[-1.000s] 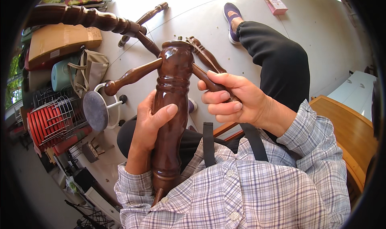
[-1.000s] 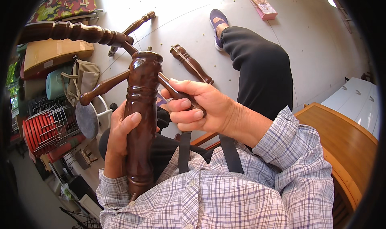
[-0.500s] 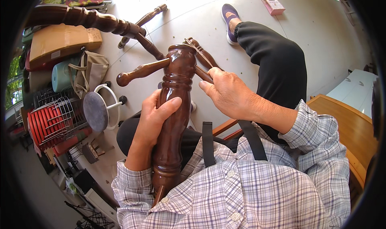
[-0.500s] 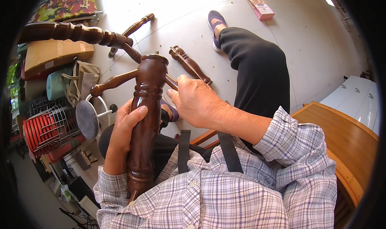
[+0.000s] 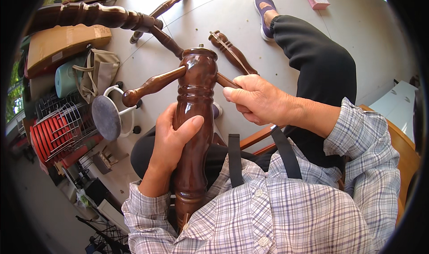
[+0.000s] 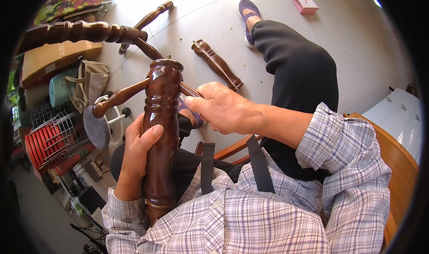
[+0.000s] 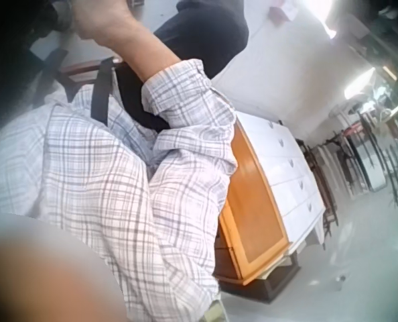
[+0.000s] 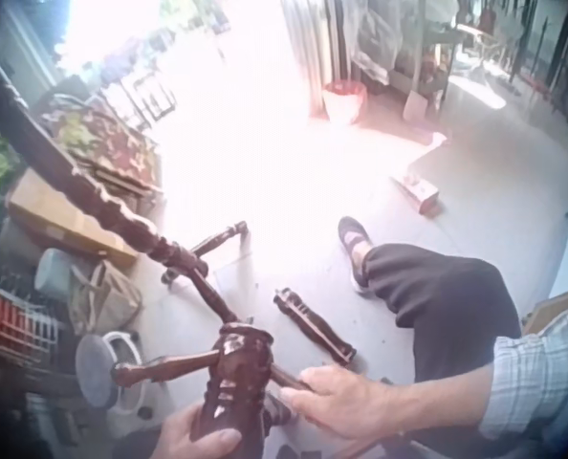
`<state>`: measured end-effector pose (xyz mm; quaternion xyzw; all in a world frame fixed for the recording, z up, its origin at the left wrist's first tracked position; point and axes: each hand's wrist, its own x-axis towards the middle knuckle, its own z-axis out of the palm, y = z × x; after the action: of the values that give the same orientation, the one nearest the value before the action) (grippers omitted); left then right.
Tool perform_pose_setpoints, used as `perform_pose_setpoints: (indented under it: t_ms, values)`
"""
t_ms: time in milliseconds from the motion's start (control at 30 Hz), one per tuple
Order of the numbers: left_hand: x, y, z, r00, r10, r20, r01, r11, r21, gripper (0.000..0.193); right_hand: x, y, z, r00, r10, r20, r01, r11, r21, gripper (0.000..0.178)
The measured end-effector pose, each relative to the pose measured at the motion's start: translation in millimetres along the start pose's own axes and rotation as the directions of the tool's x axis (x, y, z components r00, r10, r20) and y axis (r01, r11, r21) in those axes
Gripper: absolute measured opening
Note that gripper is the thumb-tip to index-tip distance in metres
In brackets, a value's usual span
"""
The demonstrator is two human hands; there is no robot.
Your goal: The person assembles a wooden table by inserting and tightening the legs into the central base. They use a small wooden mallet to tap the legs into place and ensure a secure fit.
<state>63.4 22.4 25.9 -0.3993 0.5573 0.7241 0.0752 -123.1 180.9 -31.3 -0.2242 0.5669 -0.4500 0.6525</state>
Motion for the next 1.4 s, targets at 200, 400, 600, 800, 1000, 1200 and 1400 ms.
perform_pose_setpoints:
  t_ms: [200, 400, 600, 800, 1000, 1200, 1400]
  values:
    - [0, 4, -2, 1.0, -0.016, -0.022, 0.016, 1.0, 0.006, 0.054, 3, -3, -10, 0.974, 0.093, 0.205, -0.183, 0.855, 0.484, 0.031]
    - [2, 7, 6, 0.997, 0.002, -0.072, 0.004, 0.997, 0.079, 0.072, 1, 3, -13, 0.938, 0.064, 0.34, -0.31, 0.596, 0.741, 0.03]
    - [-2, 10, 7, 0.997, 0.04, -0.071, -0.036, 0.997, 0.066, 0.071, 5, 16, -10, 0.846, -0.12, 0.52, -0.494, 0.191, 0.848, 0.038]
    - [-3, -6, -5, 0.995, 0.025, -0.092, -0.02, 0.998, 0.055, 0.07, 15, 4, -6, 0.919, 0.057, 0.391, -0.323, 0.678, 0.66, 0.051]
    - [-5, -11, -6, 0.994, 0.031, -0.104, -0.027, 0.999, 0.042, 0.068, -10, -7, 24, 0.901, -0.36, -0.241, 0.166, 0.801, -0.576, 0.04]
    - [-1, -8, -5, 0.997, 0.034, -0.073, -0.028, 0.996, 0.083, 0.068, -14, -26, 28, 0.96, -0.107, -0.26, -0.076, 0.792, -0.606, 0.027]
    - [-1, -4, -2, 0.993, 0.01, -0.118, 0.002, 0.995, 0.101, 0.071, 4, -9, 13, 0.982, -0.104, -0.159, 0.053, 0.953, -0.298, 0.03]
